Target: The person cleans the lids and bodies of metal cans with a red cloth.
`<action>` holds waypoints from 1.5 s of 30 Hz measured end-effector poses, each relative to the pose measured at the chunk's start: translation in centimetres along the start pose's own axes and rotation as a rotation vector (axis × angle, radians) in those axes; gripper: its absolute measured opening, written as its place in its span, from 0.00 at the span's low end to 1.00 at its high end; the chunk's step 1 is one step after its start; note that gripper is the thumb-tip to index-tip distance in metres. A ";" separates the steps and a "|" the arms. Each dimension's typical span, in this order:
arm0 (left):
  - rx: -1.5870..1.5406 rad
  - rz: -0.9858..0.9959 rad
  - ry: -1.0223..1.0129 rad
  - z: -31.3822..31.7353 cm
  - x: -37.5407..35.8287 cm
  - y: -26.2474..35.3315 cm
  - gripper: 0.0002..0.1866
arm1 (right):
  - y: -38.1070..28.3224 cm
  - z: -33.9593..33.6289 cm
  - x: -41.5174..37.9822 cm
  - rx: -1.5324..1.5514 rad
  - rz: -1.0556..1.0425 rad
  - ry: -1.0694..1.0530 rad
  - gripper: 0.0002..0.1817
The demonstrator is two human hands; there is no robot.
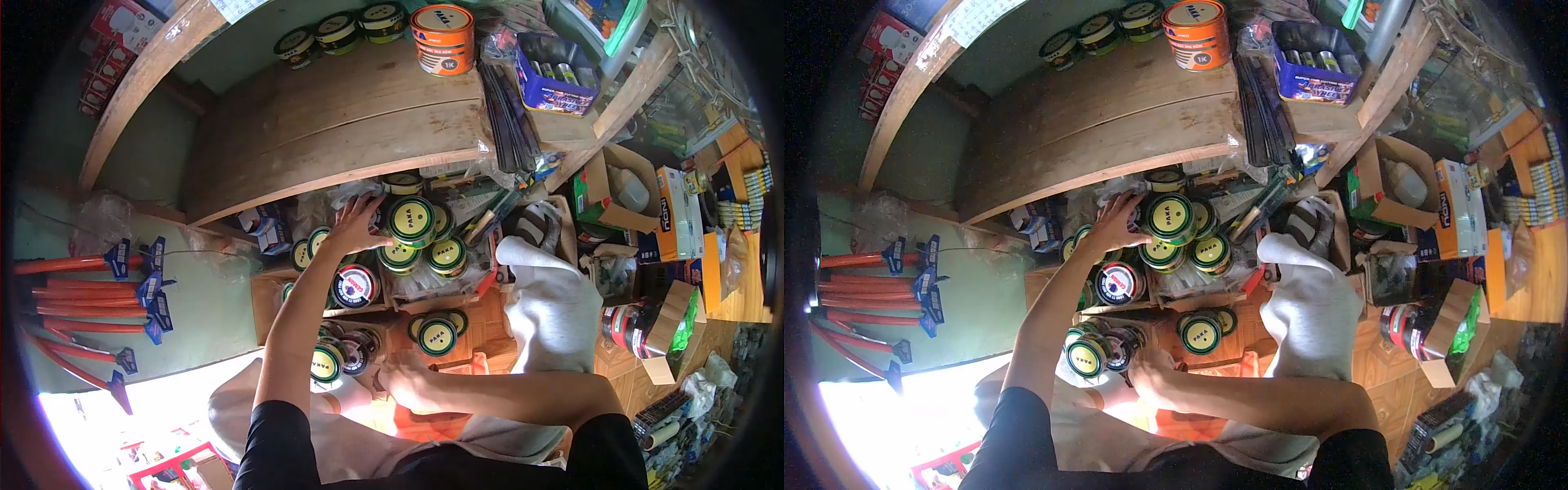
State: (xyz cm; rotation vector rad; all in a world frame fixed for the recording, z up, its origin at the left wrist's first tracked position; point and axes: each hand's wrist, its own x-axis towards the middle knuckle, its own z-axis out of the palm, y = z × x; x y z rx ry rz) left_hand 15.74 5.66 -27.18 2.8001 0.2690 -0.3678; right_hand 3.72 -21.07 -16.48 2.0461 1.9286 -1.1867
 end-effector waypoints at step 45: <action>-1.420 -0.142 0.310 -16.9 -22.3 6.5 0.20 | 7.3 -14.4 -1.0 1.891 -0.388 0.723 0.20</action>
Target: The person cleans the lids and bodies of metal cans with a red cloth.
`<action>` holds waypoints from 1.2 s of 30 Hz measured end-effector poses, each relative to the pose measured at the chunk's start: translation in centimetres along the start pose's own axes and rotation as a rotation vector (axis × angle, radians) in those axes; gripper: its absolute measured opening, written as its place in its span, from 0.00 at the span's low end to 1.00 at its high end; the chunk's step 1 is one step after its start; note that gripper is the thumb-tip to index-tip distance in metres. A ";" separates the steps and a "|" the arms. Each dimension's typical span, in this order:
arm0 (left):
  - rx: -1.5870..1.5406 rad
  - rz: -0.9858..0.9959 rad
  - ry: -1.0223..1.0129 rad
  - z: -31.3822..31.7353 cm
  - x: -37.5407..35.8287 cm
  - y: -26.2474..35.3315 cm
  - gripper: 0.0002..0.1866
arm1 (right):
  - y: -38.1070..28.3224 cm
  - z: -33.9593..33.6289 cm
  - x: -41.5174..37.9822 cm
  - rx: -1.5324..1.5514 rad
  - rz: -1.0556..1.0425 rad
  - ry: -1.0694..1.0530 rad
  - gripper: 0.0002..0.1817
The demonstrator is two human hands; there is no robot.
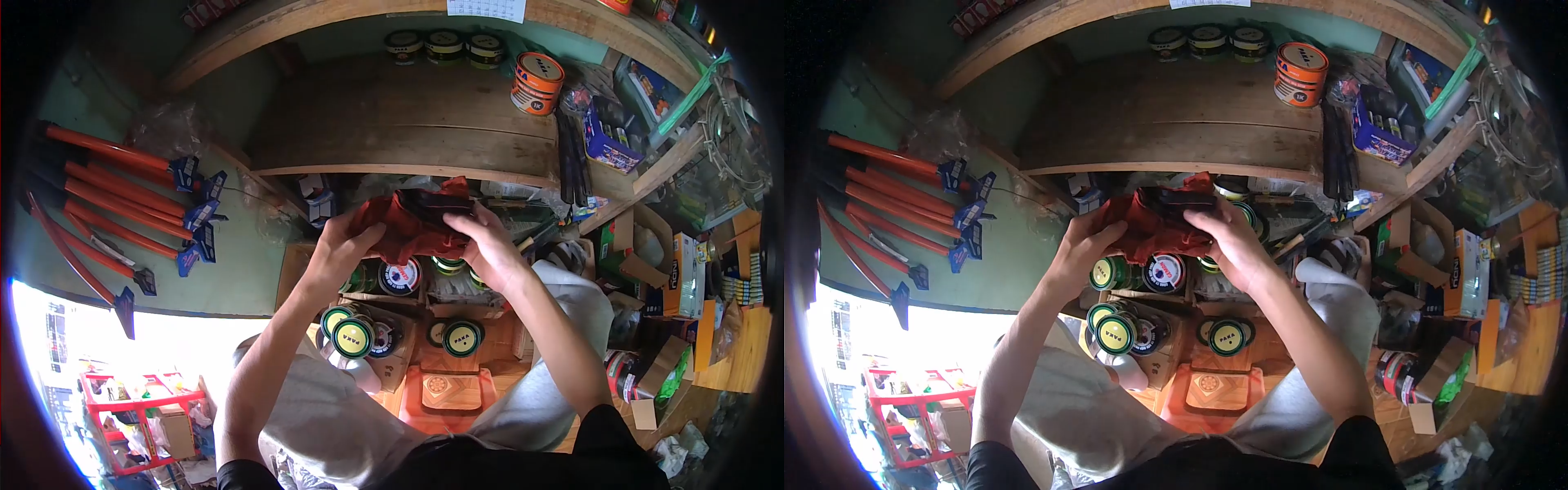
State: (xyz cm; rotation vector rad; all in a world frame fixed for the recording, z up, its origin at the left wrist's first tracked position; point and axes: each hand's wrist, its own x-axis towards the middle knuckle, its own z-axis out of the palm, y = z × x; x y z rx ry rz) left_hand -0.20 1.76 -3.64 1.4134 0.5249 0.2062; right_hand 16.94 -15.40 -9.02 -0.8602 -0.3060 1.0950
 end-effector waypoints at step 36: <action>0.120 -0.135 -0.479 4.2 0.4 -6.6 0.14 | -5.1 -1.9 -1.3 -0.785 0.059 -0.449 0.16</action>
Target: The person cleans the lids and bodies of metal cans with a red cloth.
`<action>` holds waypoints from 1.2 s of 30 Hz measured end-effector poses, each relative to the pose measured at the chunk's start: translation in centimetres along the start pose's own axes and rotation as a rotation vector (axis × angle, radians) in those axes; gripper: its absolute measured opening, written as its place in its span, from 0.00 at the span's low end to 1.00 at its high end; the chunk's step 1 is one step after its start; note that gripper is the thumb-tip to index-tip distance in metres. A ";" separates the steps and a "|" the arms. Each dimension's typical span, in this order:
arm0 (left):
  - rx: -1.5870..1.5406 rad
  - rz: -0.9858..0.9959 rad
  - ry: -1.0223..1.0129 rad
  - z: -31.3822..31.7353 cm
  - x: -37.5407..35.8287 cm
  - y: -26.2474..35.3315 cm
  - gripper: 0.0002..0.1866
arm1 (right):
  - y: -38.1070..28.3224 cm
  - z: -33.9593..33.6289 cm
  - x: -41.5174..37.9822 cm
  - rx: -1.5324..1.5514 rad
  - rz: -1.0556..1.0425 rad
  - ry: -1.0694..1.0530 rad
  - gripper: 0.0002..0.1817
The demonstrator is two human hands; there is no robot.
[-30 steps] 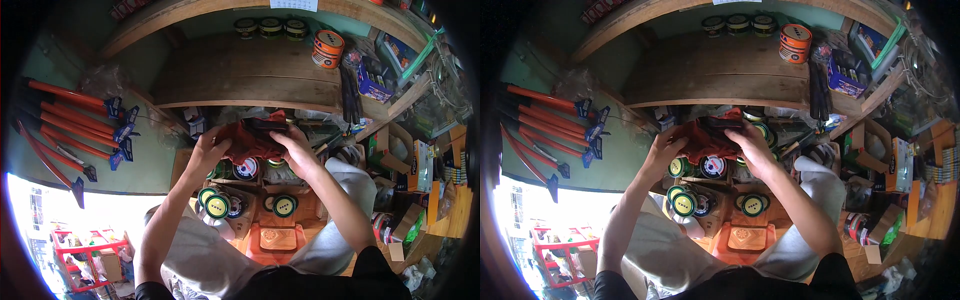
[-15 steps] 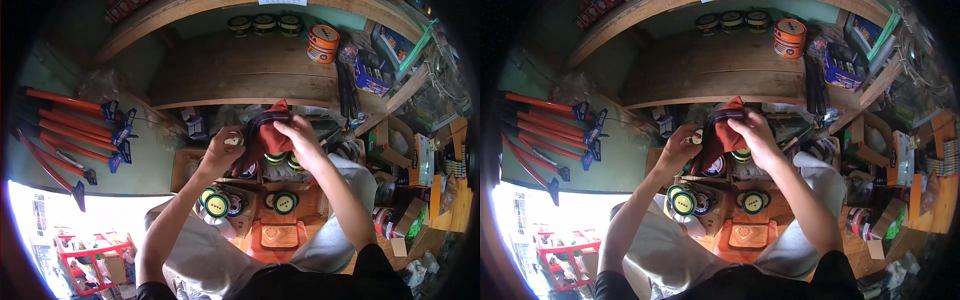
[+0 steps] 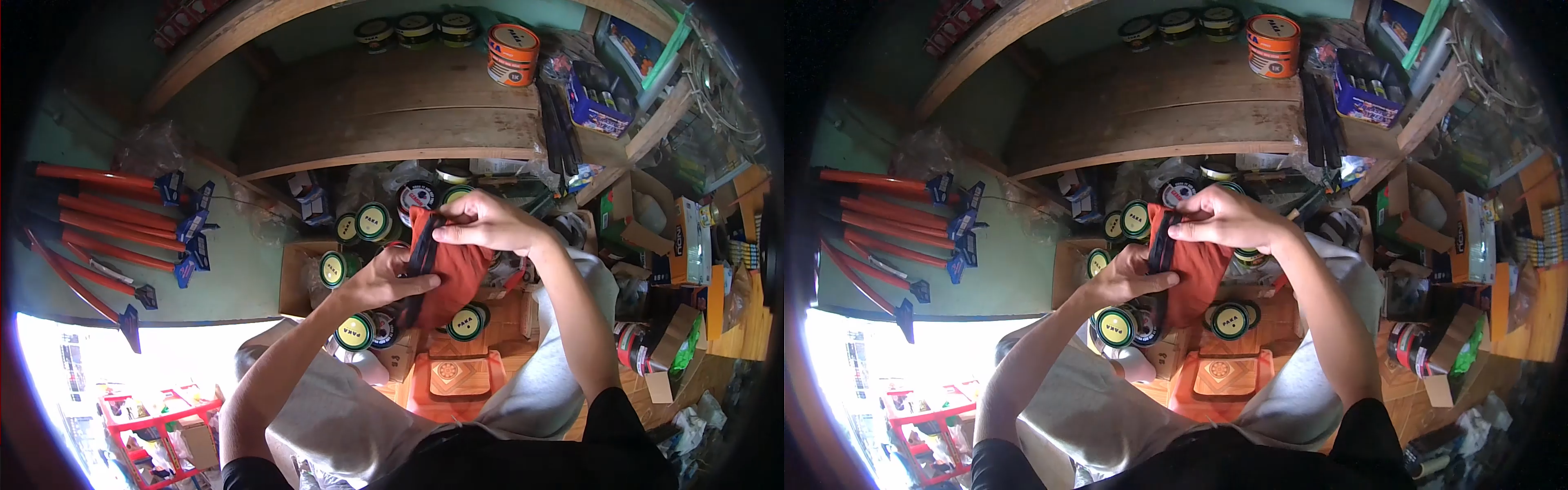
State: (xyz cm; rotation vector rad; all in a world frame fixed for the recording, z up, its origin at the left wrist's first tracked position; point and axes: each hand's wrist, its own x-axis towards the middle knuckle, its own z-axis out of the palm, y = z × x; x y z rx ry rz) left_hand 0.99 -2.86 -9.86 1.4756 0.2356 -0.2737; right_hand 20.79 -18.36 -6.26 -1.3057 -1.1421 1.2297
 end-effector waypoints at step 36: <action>-0.101 0.088 0.330 -3.4 -1.4 5.2 0.22 | 2.9 3.5 1.8 0.325 0.025 0.338 0.17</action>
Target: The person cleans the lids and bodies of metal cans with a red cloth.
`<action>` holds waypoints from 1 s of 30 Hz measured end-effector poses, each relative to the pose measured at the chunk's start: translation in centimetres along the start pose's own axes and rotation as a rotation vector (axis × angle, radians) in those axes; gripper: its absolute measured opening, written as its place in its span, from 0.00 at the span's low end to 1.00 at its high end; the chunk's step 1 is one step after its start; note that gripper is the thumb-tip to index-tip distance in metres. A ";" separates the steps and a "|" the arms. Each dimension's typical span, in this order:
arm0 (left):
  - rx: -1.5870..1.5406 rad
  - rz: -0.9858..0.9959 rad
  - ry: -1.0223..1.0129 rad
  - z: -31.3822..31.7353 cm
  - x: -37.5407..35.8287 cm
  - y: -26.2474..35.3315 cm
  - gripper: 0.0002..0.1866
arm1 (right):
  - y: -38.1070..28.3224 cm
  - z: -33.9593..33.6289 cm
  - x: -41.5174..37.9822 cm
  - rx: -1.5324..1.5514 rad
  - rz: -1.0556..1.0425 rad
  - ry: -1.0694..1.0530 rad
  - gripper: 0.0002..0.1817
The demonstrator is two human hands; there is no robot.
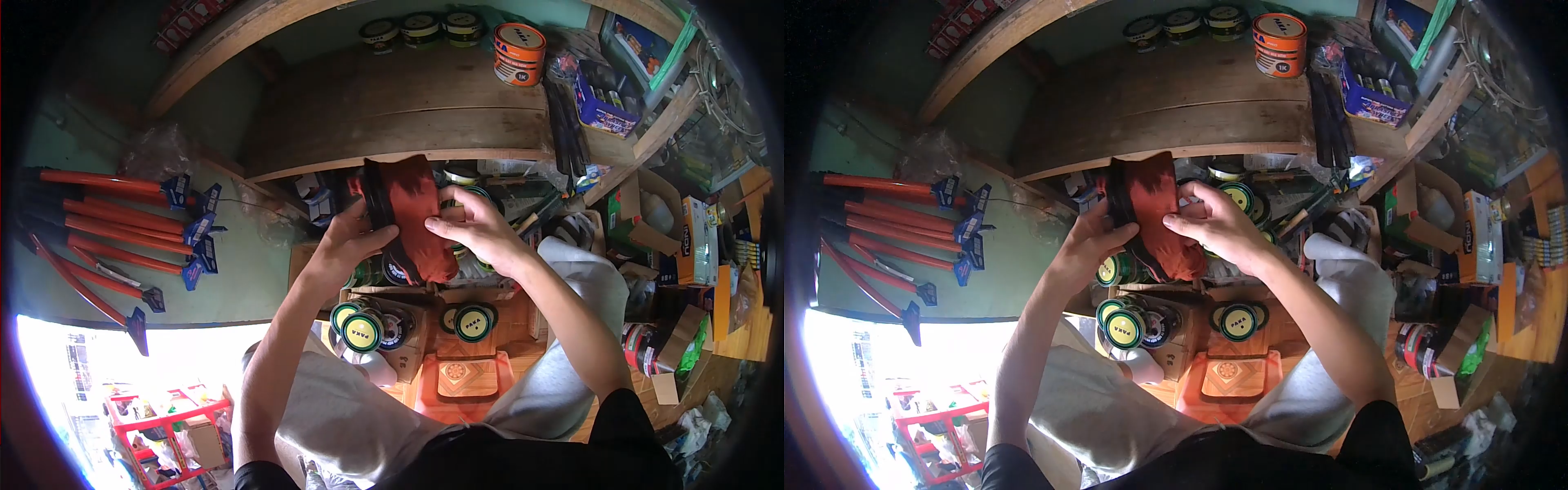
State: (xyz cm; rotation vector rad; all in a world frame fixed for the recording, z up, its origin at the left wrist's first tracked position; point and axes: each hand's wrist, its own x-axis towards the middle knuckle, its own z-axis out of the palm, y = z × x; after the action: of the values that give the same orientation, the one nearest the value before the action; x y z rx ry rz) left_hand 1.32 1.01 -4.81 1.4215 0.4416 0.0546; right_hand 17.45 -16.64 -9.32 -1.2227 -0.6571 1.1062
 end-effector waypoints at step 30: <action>0.234 0.405 0.102 0.5 -1.3 0.7 0.10 | -0.6 0.6 0.0 0.155 -0.235 -0.185 0.21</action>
State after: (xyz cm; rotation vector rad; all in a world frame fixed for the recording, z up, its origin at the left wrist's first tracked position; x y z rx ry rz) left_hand 0.47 0.27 -3.78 1.7280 0.2422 0.4149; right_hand 17.08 -16.37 -8.58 -0.8931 -0.8181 1.0584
